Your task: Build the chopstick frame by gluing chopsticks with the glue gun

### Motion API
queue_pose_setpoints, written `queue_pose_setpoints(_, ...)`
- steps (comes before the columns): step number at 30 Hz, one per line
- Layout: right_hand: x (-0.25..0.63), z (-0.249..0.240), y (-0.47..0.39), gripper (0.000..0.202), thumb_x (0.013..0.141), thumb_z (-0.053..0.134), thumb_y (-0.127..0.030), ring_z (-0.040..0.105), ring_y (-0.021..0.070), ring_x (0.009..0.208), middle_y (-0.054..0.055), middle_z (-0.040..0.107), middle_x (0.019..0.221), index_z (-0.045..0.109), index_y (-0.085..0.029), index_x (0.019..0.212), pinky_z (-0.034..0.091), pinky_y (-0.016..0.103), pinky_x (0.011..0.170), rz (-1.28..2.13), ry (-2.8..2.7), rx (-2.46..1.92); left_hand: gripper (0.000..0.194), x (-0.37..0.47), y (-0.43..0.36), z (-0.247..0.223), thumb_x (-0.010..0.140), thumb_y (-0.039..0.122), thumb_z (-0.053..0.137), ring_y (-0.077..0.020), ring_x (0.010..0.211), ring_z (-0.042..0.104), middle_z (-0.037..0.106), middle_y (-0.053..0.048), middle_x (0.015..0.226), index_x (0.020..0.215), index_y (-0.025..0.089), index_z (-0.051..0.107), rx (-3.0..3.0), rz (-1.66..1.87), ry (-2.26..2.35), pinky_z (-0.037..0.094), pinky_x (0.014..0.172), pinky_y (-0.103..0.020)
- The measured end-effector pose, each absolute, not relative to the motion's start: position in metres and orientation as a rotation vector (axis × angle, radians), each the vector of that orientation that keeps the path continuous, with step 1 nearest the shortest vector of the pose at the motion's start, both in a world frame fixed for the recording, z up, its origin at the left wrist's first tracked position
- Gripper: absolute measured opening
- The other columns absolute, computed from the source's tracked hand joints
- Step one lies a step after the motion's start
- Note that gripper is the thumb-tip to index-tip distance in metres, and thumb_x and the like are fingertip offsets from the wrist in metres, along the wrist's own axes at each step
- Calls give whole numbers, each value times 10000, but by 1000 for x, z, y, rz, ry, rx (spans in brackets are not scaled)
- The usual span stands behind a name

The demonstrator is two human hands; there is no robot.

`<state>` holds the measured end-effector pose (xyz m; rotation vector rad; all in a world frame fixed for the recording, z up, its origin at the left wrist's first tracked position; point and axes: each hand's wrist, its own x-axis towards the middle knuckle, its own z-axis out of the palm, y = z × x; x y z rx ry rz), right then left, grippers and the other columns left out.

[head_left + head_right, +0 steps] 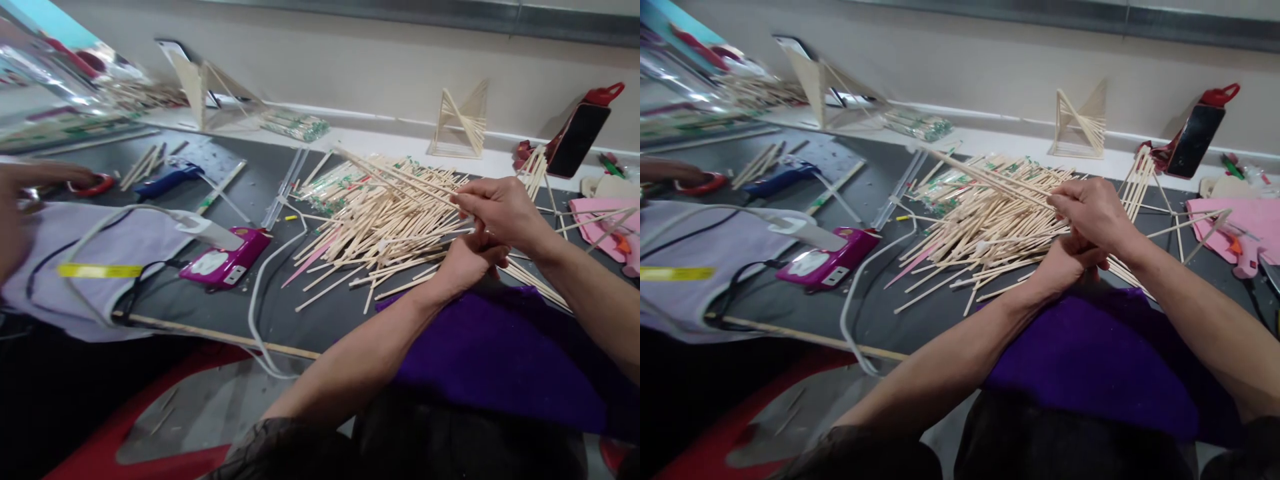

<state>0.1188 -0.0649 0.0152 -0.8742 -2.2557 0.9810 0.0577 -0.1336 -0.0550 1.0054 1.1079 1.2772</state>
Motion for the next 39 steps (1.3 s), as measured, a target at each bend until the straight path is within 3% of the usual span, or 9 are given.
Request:
queue_pose_setpoints(4,118,14,-71,178,783,658,-311,421,46,412,-6,583,609,660,-138,745,276,192,373,1400,-1867,-895,145,57,-134,-57,806,214,631,-51,422,530,626,24,630,688,146,581,1033,1245,1146,348,394,-171)
queue_pose_setpoints(8,116,12,-73,222,759,697,-348,408,26,402,-11,596,639,661,-132,796,247,163,338,1581,-1674,-839,144,53,-133,-58,800,211,623,-60,436,537,626,19,629,679,145,583,1049,1302,1154,335,392,-178)
queue_pose_setpoints(21,114,22,-67,192,893,556,-297,449,32,416,12,637,695,616,-157,776,347,183,397,1299,-1861,-790,132,49,-132,-52,814,250,633,-52,441,534,637,11,639,762,129,614,1022,1279,1147,331,404,-174)
queue_pose_setpoints(25,116,27,-63,201,892,565,-276,413,30,422,19,645,721,610,-162,733,309,195,382,1144,-1954,-797,153,47,-132,-48,800,262,646,-58,471,554,651,0,688,870,128,633,1023,1385,1074,341,400,-165)
queue_pose_setpoints(30,121,28,-59,191,895,557,-288,378,25,415,21,660,749,628,-160,772,289,196,381,1122,-1914,-747,523,40,-129,-43,767,273,683,-82,608,634,668,-41,1069,1262,212,524,842,1597,1028,368,399,-161)
queue_pose_setpoints(32,122,27,-57,187,894,559,-289,382,21,403,15,658,741,622,-161,773,290,194,380,1138,-1881,-745,576,36,-127,-41,776,313,684,-90,622,644,659,-52,1127,1312,231,490,731,1629,991,372,397,-162)
queue_pose_setpoints(36,129,23,-57,219,875,574,-241,361,19,348,-38,541,521,591,-158,672,248,181,354,1134,-1853,-805,515,24,-122,-38,809,524,638,-93,551,619,704,-54,992,1217,219,559,508,1677,923,360,384,-161)
queue_pose_setpoints(39,140,19,-61,236,868,570,-215,361,33,325,-65,427,399,592,-162,639,234,182,351,1141,-1892,-858,580,14,-118,-37,844,645,526,-101,502,608,701,-43,847,1229,212,547,361,1684,855,353,363,-164)
